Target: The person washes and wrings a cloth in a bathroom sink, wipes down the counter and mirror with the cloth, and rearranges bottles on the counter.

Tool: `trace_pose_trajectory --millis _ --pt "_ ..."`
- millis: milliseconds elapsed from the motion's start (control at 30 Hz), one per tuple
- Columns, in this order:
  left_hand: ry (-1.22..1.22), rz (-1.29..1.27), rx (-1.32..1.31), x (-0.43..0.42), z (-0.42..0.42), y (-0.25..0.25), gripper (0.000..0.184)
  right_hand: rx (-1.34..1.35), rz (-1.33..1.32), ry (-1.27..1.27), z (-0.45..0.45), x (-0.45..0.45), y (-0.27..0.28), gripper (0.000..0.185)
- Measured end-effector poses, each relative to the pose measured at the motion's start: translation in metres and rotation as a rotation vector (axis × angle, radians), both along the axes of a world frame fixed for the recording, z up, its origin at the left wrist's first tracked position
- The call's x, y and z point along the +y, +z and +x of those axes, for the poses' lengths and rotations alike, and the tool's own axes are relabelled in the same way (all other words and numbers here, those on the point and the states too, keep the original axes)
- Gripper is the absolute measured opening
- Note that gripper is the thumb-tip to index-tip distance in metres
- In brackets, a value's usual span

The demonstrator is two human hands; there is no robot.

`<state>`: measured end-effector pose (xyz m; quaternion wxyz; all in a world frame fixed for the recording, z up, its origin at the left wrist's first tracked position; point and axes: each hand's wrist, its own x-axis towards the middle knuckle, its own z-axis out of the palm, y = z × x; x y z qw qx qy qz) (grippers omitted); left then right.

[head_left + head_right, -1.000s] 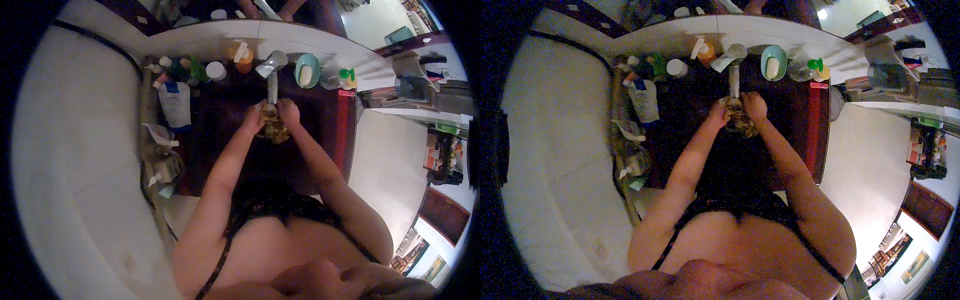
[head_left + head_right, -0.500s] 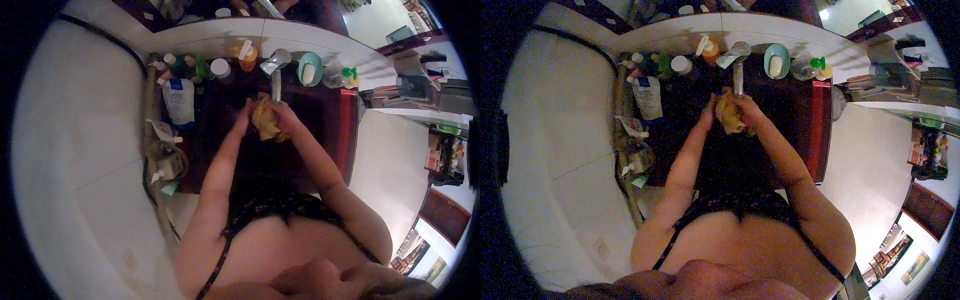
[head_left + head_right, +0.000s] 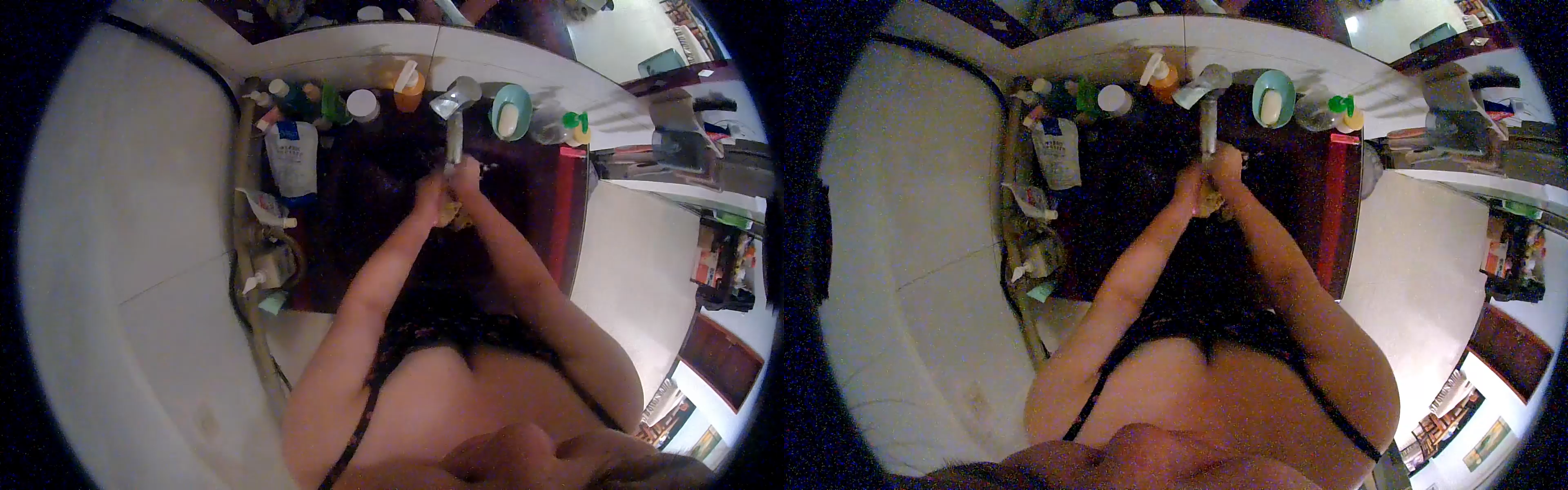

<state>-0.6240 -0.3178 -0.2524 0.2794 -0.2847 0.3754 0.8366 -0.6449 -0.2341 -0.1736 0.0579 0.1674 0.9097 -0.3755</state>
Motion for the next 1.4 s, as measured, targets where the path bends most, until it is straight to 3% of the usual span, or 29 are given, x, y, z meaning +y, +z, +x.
trace_pose_trajectory --millis 67,100,133,167,200,233,267,367,400,433,467,567,667,733,767,833,867,900,933,967,1000,1067,1100,1133,1167,1233,1267,1333,1400 --pt "-0.171 -0.299 -0.101 -0.011 -0.013 0.023 0.026 -0.027 0.01 -0.014 0.006 -0.009 -0.029 0.023" --pt "-0.169 -0.299 -0.103 -0.018 -0.016 0.017 0.026 -0.06 0.026 -0.027 0.009 -0.019 -0.019 0.024" --pt "-0.136 -0.005 0.019 -0.021 -0.012 0.011 0.025 0.492 0.274 0.308 0.025 -0.03 -0.007 0.029" --pt "-0.117 0.139 0.084 -0.019 -0.009 0.01 0.025 0.483 0.278 0.307 0.022 -0.025 -0.005 0.029" --pt "-0.104 0.289 0.139 -0.017 -0.006 0.009 0.024 0.242 0.056 0.062 0.013 -0.021 -0.004 0.023" --pt "-0.102 0.187 0.083 -0.011 -0.001 0.01 0.026 0.002 -0.169 -0.18 0.006 -0.019 -0.002 0.02" --pt "-0.095 0.085 0.035 -0.005 -0.001 0.014 0.029 0.098 -0.012 0.055 0.005 0.0 0.007 0.015" --pt "-0.133 -0.058 -0.063 -0.012 -0.011 0.029 0.041 0.133 0.091 0.184 0.004 0.019 0.002 0.028" --pt "-0.172 -0.053 -0.112 -0.019 -0.02 0.039 0.045 0.544 0.179 0.349 0.01 0.022 -0.012 0.046" --pt "-0.221 -0.047 -0.17 -0.025 -0.024 0.051 0.049 0.538 0.182 0.347 0.017 0.022 -0.041 0.046" --pt "-0.281 0.092 -0.196 -0.033 -0.027 0.069 0.054 0.326 -0.065 0.4 0.025 0.021 -0.075 0.052" --pt "-0.406 -0.101 -0.003 -0.033 -0.036 0.062 0.058 0.021 -0.068 0.535 0.034 0.001 0.016 0.081" --pt "-0.436 -0.023 -0.131 -0.037 -0.036 0.089 0.059 0.009 0.061 0.519 0.03 -0.001 0.021 0.087" --pt "-0.377 0.022 -0.002 -0.047 -0.025 0.054 0.058 0.003 -0.276 0.354 0.033 -0.001 0.017 0.057" --pt "-0.32 0.07 0.123 -0.05 -0.019 0.037 0.056 0.0 -0.274 0.351 0.033 0.002 0.02 0.057" --pt "-0.416 -0.109 0.249 -0.052 -0.002 0.033 0.054 -0.205 -1.028 0.169 0.025 0.012 0.029 0.042" --pt "-0.51 -0.296 0.376 -0.054 0.004 0.031 0.053 -0.201 -1.026 0.168 0.024 0.02 0.021 0.042" --pt "-0.509 -0.296 0.384 -0.058 0.006 0.019 0.053 -0.143 -1.078 -0.085 0.023 0.031 0.009 0.039" --pt "-0.383 -0.06 0.295 -0.063 0.007 0.006 0.051 -0.084 -1.119 -0.338 0.023 0.042 -0.003 0.036" --pt "-0.254 0.173 0.202 -0.067 0.009 -0.002 0.05 -0.082 -1.118 -0.334 0.024 0.048 -0.005 0.036" --pt "-0.125 0.21 0.151 -0.064 0.008 0.04 0.041 -0.084 -0.81 -0.242 0.027 0.051 -0.006 0.033" --pt "-0.119 0.194 0.068 -0.055 -0.01 0.04 0.037 0.041 -0.361 0.0 0.038 0.042 -0.001 0.027" --pt "-0.121 0.18 -0.009 -0.051 -0.015 0.04 0.034 0.44 -0.089 0.33 0.057 0.013 0.004 0.034" --pt "-0.108 0.125 -0.086 -0.043 -0.016 0.049 0.029 0.48 -0.124 0.362 0.066 -0.004 0.006 0.03" --pt "-0.109 0.126 -0.086 -0.036 -0.013 0.037 0.029 0.48 -0.123 0.362 0.064 -0.012 0.005 0.03" --pt "-0.068 0.429 -0.159 -0.026 -0.006 0.001 0.027 0.459 -0.003 0.296 0.057 -0.023 -0.002 0.022" --pt "-0.065 0.426 -0.162 -0.02 -0.006 -0.001 0.027 0.227 0.071 0.007 0.04 -0.025 -0.025 0.032" --pt "-0.044 -0.206 -0.023 -0.015 -0.003 -0.004 0.026 0.175 0.121 -0.029 0.016 -0.02 0.0 0.032" --pt "-0.033 -0.217 0.009 -0.019 -0.002 0.04 0.026 -0.001 0.23 -0.107 0.005 -0.021 0.006 0.033"
